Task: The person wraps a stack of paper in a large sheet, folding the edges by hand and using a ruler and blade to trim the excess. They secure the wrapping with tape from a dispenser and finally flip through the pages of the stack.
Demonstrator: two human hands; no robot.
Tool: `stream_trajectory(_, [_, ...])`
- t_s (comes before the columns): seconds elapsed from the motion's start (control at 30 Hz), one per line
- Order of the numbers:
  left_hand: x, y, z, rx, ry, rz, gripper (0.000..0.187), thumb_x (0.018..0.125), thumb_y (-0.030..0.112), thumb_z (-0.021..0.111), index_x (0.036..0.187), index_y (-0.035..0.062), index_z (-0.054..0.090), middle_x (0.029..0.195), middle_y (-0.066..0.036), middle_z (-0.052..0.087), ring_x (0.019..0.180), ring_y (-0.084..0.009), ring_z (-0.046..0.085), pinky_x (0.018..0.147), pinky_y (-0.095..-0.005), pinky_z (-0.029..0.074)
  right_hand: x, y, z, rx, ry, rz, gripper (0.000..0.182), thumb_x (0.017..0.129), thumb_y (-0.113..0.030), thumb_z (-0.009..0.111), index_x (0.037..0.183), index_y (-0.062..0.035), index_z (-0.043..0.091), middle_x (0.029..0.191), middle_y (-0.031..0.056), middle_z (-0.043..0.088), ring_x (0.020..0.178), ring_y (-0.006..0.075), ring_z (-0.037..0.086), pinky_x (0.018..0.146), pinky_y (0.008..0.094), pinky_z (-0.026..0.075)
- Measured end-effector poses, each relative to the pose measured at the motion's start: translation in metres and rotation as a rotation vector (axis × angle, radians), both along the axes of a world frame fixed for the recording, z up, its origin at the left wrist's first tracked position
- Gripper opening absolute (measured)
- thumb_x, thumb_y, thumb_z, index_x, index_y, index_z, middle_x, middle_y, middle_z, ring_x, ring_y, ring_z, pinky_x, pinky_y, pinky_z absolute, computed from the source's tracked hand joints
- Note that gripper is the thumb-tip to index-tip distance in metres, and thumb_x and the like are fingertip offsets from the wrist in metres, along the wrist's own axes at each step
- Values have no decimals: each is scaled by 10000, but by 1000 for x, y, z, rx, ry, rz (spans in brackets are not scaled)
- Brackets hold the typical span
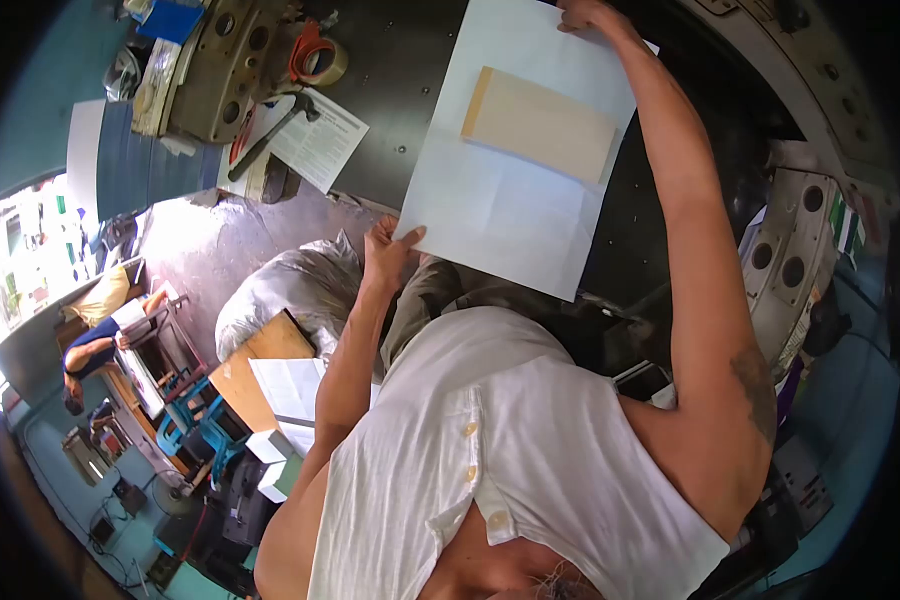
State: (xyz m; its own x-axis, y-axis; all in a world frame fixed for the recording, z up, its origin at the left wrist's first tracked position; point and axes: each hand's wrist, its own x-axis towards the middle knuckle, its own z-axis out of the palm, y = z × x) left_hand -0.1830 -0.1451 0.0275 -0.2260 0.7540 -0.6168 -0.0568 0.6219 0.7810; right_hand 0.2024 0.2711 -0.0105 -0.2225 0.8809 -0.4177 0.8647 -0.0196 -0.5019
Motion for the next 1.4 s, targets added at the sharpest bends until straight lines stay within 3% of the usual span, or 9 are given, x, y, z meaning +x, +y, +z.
stream_trajectory(0.03, [-1, 0, -2, 16, 45, 6, 163, 825, 82, 794, 856, 94, 634, 784, 8, 672, 692, -85, 608, 604, -264, 497, 11, 0, -26, 115, 190, -44, 293, 798, -135, 704, 1077, -47, 718, 977, 170, 713, 938, 314, 668, 865, 426, 522])
stream_trajectory(0.23, [-20, 14, -16, 121, 135, -169, 232, 793, 77, 789, 944, -29, 648, 845, -95, 699, 744, -181, 680, 633, -320, 543, -13, -98, 28, 1584, -378, 169, 155, 838, -55, 623, 980, -42, 685, 781, 61, 625, 735, 196, 604, 671, 331, 480])
stream_trajectory(0.3, [-33, 10, -36, 161, 134, -298, 262, 779, 92, 793, 966, -34, 659, 813, -116, 700, 714, -233, 689, 634, -351, 542, -26, -165, 72, 1000, -111, -54, 341, 806, -178, 740, 1118, -56, 677, 1100, 158, 669, 1097, 364, 613, 936, 453, 500])
stream_trajectory(0.33, [-37, 11, -25, 163, 338, -459, 424, 728, 142, 841, 1065, -24, 643, 976, -181, 684, 888, -343, 673, 780, -403, 535, -34, -204, 84, 951, -37, -83, 354, 798, -197, 753, 1111, -51, 676, 1123, 156, 662, 1099, 366, 608, 939, 456, 498])
stream_trajectory(0.47, [-36, 19, 29, 568, 825, -839, 742, 639, 292, 901, 1251, 56, 555, 1397, -187, 455, 1318, -374, 421, 1045, -459, 405, -88, -372, 106, 631, 112, 23, 458, 735, -182, 816, 1150, -58, 671, 1212, 136, 616, 1140, 348, 578, 965, 446, 487])
stream_trajectory(0.6, [-26, 55, 29, 1045, 816, -1389, 729, 687, 342, 870, 1294, 106, 542, 1442, -152, 443, 1330, -362, 428, 1049, -484, 408, -134, -455, 91, 470, -36, 151, 660, 683, -164, 855, 1287, -78, 604, 1311, 132, 548, 1223, 338, 520, 1029, 448, 443])
stream_trajectory(0.73, [-2, 73, 6, 1071, 955, -1876, 737, 697, 378, 862, 1298, 102, 537, 1473, -118, 423, 1364, -341, 398, 1061, -532, 392, -130, -473, 57, 421, -209, 85, 745, 674, -180, 851, 1346, -80, 545, 1351, 137, 517, 1260, 337, 491, 1064, 455, 419])
stream_trajectory(1.03, [-2, 98, 3, 997, 736, -1951, 507, 822, 307, 763, 1273, 117, 626, 1469, -109, 464, 1371, -331, 418, 1094, -458, 427, -119, -476, 56, 451, -139, 57, 629, 701, -163, 825, 1273, -77, 578, 1365, 144, 515, 1288, 345, 487, 1084, 450, 412])
stream_trajectory(1.4, [-8, 96, -6, 992, 575, -1774, 163, 847, 173, 716, 981, 94, 763, 1251, -47, 651, 1263, -263, 546, 1083, -410, 442, -110, -478, 43, 455, -74, 79, 449, 745, -218, 809, 1134, -67, 643, 1375, 159, 547, 1320, 363, 495, 1092, 532, 419])
